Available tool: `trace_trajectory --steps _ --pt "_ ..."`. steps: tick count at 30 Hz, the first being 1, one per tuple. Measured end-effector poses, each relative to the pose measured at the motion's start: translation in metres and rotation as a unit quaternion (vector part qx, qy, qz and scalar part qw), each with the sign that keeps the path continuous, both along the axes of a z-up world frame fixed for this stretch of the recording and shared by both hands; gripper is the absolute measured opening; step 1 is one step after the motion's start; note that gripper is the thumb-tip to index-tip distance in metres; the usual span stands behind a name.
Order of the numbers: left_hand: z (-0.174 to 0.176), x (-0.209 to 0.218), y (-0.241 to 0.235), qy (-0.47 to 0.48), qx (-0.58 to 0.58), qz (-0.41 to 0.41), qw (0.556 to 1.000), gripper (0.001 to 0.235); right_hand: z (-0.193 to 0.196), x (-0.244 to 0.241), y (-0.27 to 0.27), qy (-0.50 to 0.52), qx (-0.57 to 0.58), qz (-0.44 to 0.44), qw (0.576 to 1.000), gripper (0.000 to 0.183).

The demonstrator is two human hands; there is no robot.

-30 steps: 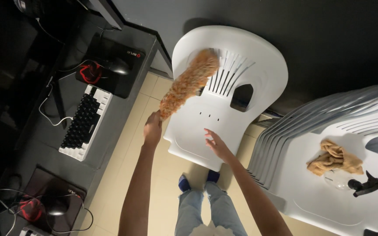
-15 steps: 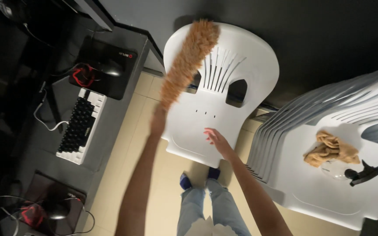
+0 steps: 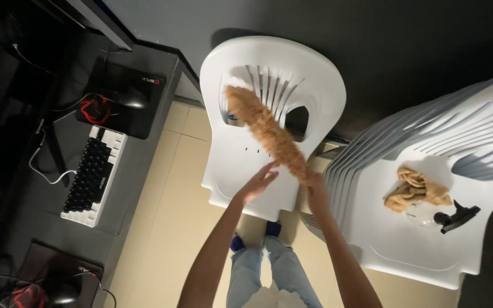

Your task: The person cleans a stack of white plastic chairs in a room with computer setups. They use a duster to wipe the seats and backs of the chairs, then move each cleaned chair to a designated spot under a desk. The process is repeated for multiple chairs in the stack.

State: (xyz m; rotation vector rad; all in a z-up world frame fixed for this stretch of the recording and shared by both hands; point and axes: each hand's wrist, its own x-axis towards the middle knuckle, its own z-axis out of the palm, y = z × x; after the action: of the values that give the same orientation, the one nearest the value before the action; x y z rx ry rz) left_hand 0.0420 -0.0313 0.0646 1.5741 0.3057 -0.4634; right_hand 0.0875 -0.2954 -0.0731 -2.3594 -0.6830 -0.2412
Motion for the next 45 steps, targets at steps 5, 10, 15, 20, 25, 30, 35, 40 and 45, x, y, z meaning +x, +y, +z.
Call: trace_trajectory --steps 5,10,15,20,25,30,35,40,45 --pt "-0.012 0.009 0.001 -0.023 0.0 0.027 0.999 0.051 0.021 -0.003 -0.001 0.116 0.03 -0.125 0.985 0.04" --pt "-0.067 0.008 -0.002 -0.042 -0.021 0.066 0.997 0.048 -0.046 -0.012 -0.011 0.245 -0.07 -0.1 0.962 0.038" --pt "-0.035 -0.011 0.003 0.025 -0.003 0.082 0.996 0.041 -0.023 -0.054 -0.021 0.107 0.077 -0.147 0.98 0.041" --pt "-0.041 -0.016 0.01 -0.019 -0.008 0.109 0.994 0.039 -0.011 -0.04 -0.023 0.12 0.081 -0.148 0.978 0.028" --pt "-0.049 -0.016 0.0 -0.021 -0.028 0.129 0.991 0.041 -0.065 -0.048 -0.034 0.233 -0.037 -0.126 0.964 0.025" --pt "-0.038 -0.021 -0.003 0.003 -0.027 0.121 0.992 0.04 -0.031 -0.044 -0.021 0.171 0.082 -0.057 0.98 0.028" --pt "-0.023 -0.018 0.001 0.004 -0.022 0.137 0.99 0.04 0.027 0.001 0.005 0.124 0.147 -0.06 0.98 0.018" --pt "-0.036 -0.018 -0.004 0.019 -0.021 0.152 0.988 0.04 -0.039 0.004 -0.008 0.214 0.046 -0.095 0.971 0.033" --pt "-0.036 -0.019 -0.002 0.023 -0.023 0.148 0.989 0.039 -0.047 -0.026 -0.019 0.288 0.004 -0.085 0.954 0.043"
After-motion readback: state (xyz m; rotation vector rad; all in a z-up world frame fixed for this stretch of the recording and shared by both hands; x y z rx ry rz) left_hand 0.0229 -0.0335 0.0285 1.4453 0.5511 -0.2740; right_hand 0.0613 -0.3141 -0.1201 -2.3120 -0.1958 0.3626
